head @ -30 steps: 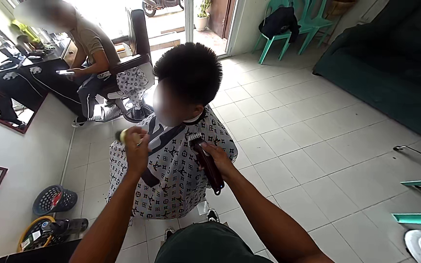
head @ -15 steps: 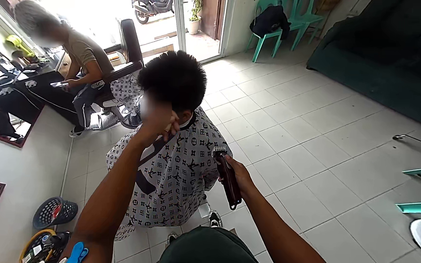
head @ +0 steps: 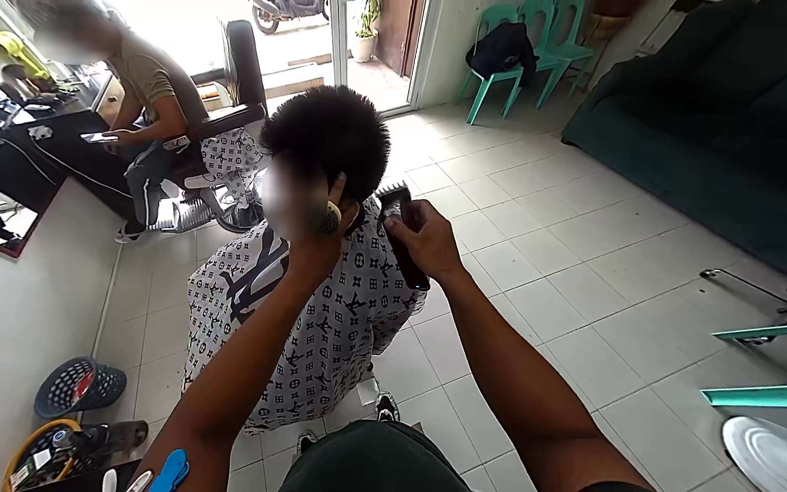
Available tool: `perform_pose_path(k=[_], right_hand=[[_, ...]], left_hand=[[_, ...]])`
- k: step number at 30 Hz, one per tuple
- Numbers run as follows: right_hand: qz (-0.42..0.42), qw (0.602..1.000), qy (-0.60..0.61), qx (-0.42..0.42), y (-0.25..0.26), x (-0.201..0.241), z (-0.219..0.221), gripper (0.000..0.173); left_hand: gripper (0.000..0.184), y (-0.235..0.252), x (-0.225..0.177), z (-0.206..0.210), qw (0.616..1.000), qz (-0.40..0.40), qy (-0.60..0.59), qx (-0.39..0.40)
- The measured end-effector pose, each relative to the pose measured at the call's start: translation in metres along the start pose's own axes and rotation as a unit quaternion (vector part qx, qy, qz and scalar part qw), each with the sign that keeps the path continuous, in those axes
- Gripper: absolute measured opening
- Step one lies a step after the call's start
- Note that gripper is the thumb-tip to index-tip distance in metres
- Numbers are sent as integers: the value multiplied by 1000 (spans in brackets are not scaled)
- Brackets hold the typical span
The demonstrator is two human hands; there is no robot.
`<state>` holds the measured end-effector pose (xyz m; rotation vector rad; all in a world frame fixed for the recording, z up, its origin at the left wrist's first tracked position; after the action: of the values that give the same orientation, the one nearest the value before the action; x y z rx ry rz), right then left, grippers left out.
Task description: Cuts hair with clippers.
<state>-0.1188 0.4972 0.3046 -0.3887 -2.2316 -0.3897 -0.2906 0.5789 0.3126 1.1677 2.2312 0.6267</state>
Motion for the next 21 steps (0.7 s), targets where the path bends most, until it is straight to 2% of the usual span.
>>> perform_pose_path(k=[4, 9, 12, 16, 21], right_hand=[[-28, 987, -156, 39, 5, 30, 15, 51], [-35, 983, -181, 29, 3, 43, 32, 53], [-35, 984, -171, 20, 6, 48, 37, 52], [-71, 985, -155, 9, 9, 56, 40, 54], [-37, 988, -149, 3, 6, 52, 38, 50]], left_hand=[[57, -27, 10, -4, 999, 3, 42, -24], [78, -42, 21, 7, 998, -28, 52, -15], [74, -45, 24, 9, 998, -31, 54, -18], [55, -46, 25, 7, 998, -13, 29, -49], [68, -45, 26, 8, 998, -17, 31, -45]])
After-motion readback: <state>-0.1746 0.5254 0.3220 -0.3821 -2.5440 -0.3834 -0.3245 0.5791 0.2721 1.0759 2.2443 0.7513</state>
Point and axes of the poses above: each hand's wrist, its own y-axis towards the middle knuckle, its own z-axis out of the palm, x = y × z, the point moved 7 cm from there along y, towards the middle knuckle, and after that the axes turned 15 degrees about -y, right-handed, at the moved point
